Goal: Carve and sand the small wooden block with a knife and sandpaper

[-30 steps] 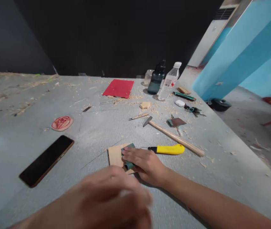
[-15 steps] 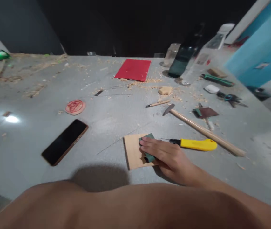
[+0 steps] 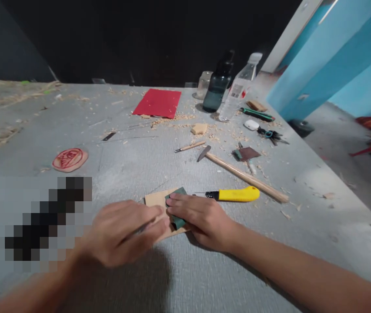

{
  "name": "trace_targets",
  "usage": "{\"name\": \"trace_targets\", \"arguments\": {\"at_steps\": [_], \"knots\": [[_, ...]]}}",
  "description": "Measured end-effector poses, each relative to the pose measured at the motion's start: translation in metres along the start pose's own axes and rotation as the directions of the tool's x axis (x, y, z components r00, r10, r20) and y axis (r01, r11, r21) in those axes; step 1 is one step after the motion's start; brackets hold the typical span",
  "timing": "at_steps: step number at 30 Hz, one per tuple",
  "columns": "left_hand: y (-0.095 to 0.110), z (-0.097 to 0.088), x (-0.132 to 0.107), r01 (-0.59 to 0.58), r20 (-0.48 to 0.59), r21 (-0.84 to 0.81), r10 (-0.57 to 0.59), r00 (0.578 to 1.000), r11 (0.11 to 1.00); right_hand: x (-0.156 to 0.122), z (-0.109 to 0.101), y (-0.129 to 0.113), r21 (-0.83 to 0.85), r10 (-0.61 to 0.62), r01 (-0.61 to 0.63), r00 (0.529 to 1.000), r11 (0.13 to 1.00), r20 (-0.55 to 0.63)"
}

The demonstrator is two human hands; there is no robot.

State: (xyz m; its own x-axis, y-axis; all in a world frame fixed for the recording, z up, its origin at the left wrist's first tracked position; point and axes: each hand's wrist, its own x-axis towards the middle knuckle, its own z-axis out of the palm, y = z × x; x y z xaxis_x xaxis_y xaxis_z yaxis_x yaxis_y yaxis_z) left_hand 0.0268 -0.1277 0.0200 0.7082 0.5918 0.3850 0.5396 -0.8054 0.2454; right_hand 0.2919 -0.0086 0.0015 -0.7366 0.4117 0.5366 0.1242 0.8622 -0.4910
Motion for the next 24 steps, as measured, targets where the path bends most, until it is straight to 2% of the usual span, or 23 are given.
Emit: {"name": "trace_targets", "arguments": {"at_steps": [3,5,7,11,15,21,24], "knots": [[-0.041,-0.005,0.050,0.011,0.005,0.003,-0.011,1.000,1.000,0.000,-0.001,-0.001,-0.004,-0.011,0.011,1.000,1.000,-0.023],[-0.061,-0.006,0.061,0.020,0.020,0.012,-0.020,1.000,1.000,0.000,-0.002,0.000,-0.008,-0.017,0.017,0.999,1.000,-0.050],[-0.073,-0.005,0.058,0.010,0.047,0.015,-0.011,0.999,1.000,0.000,-0.002,0.000,-0.013,-0.014,0.013,0.998,1.000,-0.065],[-0.077,0.001,0.048,0.019,0.090,-0.043,-0.015,0.996,0.999,-0.001,0.000,0.002,-0.031,0.003,-0.003,1.000,1.000,-0.027],[-0.077,-0.002,0.049,0.040,0.117,-0.124,-0.025,0.993,0.991,-0.002,0.001,0.002,-0.046,0.022,-0.023,0.999,0.999,-0.031],[-0.079,-0.008,0.052,0.027,0.172,-0.107,-0.008,0.985,0.994,0.000,-0.001,0.001,-0.043,0.048,-0.050,0.998,0.998,-0.029],[-0.080,-0.007,0.052,0.023,0.158,-0.086,-0.009,0.987,0.996,0.002,-0.003,0.000,-0.027,0.037,-0.038,0.998,0.999,-0.050]]}}
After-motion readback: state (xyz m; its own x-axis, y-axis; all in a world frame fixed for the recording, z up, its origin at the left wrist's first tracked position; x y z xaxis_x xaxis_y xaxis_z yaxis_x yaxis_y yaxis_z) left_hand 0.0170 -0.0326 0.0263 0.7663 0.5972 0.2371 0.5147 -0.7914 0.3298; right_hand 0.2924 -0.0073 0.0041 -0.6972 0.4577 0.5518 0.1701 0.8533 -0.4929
